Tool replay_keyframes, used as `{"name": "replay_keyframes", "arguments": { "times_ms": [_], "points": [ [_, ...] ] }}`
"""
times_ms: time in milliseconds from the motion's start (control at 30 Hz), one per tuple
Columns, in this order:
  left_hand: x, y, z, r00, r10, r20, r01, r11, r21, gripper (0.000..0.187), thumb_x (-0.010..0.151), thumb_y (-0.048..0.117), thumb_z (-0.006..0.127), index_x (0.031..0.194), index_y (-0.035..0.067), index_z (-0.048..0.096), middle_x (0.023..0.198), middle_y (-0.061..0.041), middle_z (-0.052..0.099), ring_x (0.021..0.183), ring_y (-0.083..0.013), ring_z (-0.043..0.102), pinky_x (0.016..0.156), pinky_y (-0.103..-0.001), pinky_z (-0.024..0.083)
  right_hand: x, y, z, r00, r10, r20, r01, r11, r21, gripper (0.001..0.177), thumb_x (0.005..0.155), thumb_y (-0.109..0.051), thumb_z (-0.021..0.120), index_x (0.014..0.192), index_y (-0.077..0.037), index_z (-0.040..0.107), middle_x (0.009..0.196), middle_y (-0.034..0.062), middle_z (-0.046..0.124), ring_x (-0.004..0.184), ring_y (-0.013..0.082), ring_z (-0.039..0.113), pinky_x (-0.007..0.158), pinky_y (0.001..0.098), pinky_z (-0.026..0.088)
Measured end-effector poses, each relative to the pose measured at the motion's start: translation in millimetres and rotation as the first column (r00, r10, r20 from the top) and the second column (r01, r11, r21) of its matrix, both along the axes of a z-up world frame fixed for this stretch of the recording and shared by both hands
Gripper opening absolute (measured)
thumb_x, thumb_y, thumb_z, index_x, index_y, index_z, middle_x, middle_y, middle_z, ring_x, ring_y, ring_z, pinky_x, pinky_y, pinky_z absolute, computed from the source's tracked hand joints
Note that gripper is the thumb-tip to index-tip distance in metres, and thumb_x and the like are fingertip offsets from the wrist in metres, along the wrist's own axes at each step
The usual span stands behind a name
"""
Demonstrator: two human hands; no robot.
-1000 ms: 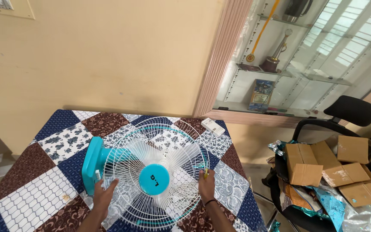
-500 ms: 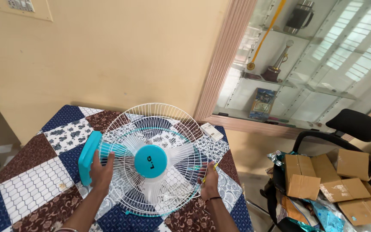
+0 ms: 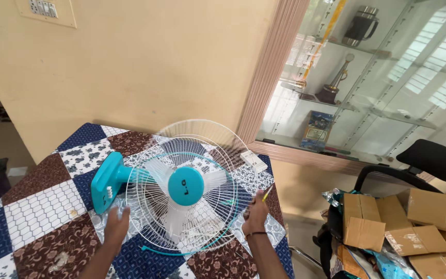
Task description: The person disassembles a small table fan by removing the front grille and then uses a screwdriver to cut and strip the fan's power cord. The person manipulates the cord and screwdriver to expose the internal wires.
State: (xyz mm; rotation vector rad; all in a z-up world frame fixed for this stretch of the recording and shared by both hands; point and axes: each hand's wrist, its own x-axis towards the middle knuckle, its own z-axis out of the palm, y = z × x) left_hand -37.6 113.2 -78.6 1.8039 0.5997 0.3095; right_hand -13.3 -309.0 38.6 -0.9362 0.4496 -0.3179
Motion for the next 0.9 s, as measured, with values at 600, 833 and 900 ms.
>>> {"name": "replay_keyframes", "arguments": {
  "times_ms": [600,833,900],
  "points": [
    [-15,-69,-87,0.881,-0.133,-0.454,-0.131,0.853,-0.505,0.074,0.089,0.044,0.073,0.151,0.018,0.044,0.138,-0.012,0.056,0.118,-0.0341,0.063,0.083,-0.059,0.053,9,-4,-106,0.969,0.003,-0.246,0.069,0.956,0.285,0.052,0.103,-0.060,0.048,0.072,-0.019,0.037,0.058,-0.0037,0.030,0.046,0.0134,0.025,0.045,0.0315,0.023],
    [14,-67,-90,0.908,0.161,-0.388,-0.377,0.718,-0.586,0.072,0.087,0.025,0.073,0.150,0.018,0.039,0.131,-0.023,0.057,0.107,-0.0414,0.065,0.070,-0.060,0.057,38,8,-116,0.956,0.046,-0.291,0.030,0.967,0.253,0.054,0.105,-0.058,0.044,0.108,-0.009,0.067,0.061,-0.0032,0.031,0.048,0.0106,0.027,0.046,0.0299,0.025],
    [17,-63,-84,0.860,0.292,-0.418,-0.505,0.594,-0.626,0.081,0.085,0.016,0.073,0.155,0.024,0.032,0.132,-0.018,0.054,0.110,-0.0406,0.063,0.077,-0.064,0.057,45,19,-115,0.904,-0.003,-0.428,0.104,0.972,0.212,0.053,0.105,-0.056,0.044,0.122,-0.012,0.068,0.062,-0.0017,0.036,0.048,0.0111,0.031,0.046,0.0307,0.030]
  ]
}}
